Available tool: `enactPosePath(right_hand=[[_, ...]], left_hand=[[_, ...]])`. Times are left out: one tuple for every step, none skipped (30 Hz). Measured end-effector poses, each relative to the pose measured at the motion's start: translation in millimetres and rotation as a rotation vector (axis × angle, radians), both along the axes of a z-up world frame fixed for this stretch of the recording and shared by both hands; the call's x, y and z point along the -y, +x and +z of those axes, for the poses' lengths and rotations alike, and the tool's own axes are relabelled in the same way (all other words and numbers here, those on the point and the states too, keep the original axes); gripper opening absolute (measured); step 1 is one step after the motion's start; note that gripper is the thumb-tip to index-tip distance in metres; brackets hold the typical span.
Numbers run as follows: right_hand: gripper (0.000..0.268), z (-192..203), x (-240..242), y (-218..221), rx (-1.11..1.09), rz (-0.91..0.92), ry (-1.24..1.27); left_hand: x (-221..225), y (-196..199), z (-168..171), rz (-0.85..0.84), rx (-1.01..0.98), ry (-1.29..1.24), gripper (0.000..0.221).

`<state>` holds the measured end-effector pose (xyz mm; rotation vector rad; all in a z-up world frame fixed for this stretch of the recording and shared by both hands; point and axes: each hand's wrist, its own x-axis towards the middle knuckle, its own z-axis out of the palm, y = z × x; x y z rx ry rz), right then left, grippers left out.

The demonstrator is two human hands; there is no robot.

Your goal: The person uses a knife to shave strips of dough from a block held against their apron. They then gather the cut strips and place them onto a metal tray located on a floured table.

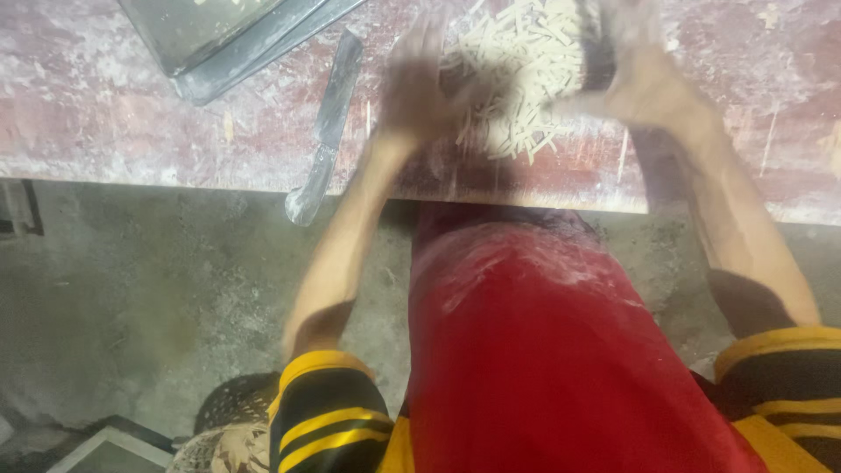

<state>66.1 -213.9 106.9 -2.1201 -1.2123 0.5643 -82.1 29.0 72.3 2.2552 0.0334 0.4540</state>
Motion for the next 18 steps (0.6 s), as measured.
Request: enactPosePath(right_hand=[[0.141, -6.0, 4.2, -6.1, 0.145, 0.054, -0.070], [0.157, -13.7, 6.1, -10.1, 0.290, 0.107, -0.141], [0.156, -23.7, 6.5, -13.3, 0.276, 0.080, -0.187], [0.155, -35.0, 5.6, -16.7, 0.262, 0.053, -0.233], [0.154, -45.7, 2.3, -16.9, 0.252, 0.030, -0.274], [0.149, -54.9, -1.0, -15.5, 0.222, -0.021, -0.231], [0.145, -62.4, -3.8, -13.8, 0.191, -0.070, -0.190], [0.140, -67.2, -3.5, -13.0, 0.158, -0.119, -0.149], [0.133, -68.4, -0.7, -9.6, 0.151, -0.117, -0.107], [0.126, -67.3, 1.7, -5.0, 0.143, -0.115, -0.065], [0.119, -63.0, 1.3, 4.0, 0.144, -0.114, -0.018], [0.106, -58.1, -0.3, 14.1, 0.032, -0.144, 0.067], [0.093, -57.2, 1.7, 16.4, -0.099, -0.173, 0.139], [0.082, -58.8, 1.6, 17.3, -0.231, -0.202, 0.210], [0.076, -62.9, -3.7, 19.2, -0.253, -0.269, 0.133], [0.070, -69.7, -13.3, 21.0, -0.276, -0.335, 0.055], [0.065, -77.9, -22.1, 22.7, -0.292, -0.403, -0.022], [0.058, -89.4, -28.6, 17.7, -0.212, -0.367, 0.104]], left_hand=[[7.1, -10.1, 4.2, -0.006, 0.018, 0.099, 0.027], [14.3, -18.0, 6.2, -0.029, 0.019, 0.182, 0.026], [26.9, -27.8, 4.3, -0.047, 0.007, 0.231, 0.026], [37.8, -33.2, 0.3, -0.062, -0.002, 0.282, 0.026], [46.2, -34.0, -5.2, -0.060, -0.004, 0.322, 0.026], [52.7, -29.3, -12.4, -0.035, 0.005, 0.346, 0.026], [55.3, -25.0, -20.1, -0.007, 0.010, 0.362, 0.026], [56.2, -20.3, -28.1, 0.018, 0.019, 0.369, 0.025], [53.6, -13.9, -35.4, 0.048, 0.033, 0.364, 0.025], [49.4, -10.5, -41.8, 0.071, 0.047, 0.353, 0.025], [41.5, -4.2, -46.0, 0.090, 0.070, 0.346, 0.025], [31.8, -0.7, -49.3, 0.112, 0.091, 0.326, 0.025], [27.1, -5.6, -54.5, 0.147, 0.089, 0.292, 0.025], [23.2, -9.8, -59.2, 0.179, 0.086, 0.251, 0.025], [21.1, -8.3, -62.8, 0.222, 0.089, 0.215, 0.025], [22.7, -8.0, -65.2, 0.263, 0.085, 0.188, 0.025], [27.9, -1.5, -66.5, 0.297, 0.092, 0.158, 0.025], [37.2, 7.8, -67.3, 0.317, 0.100, 0.134, 0.025]])
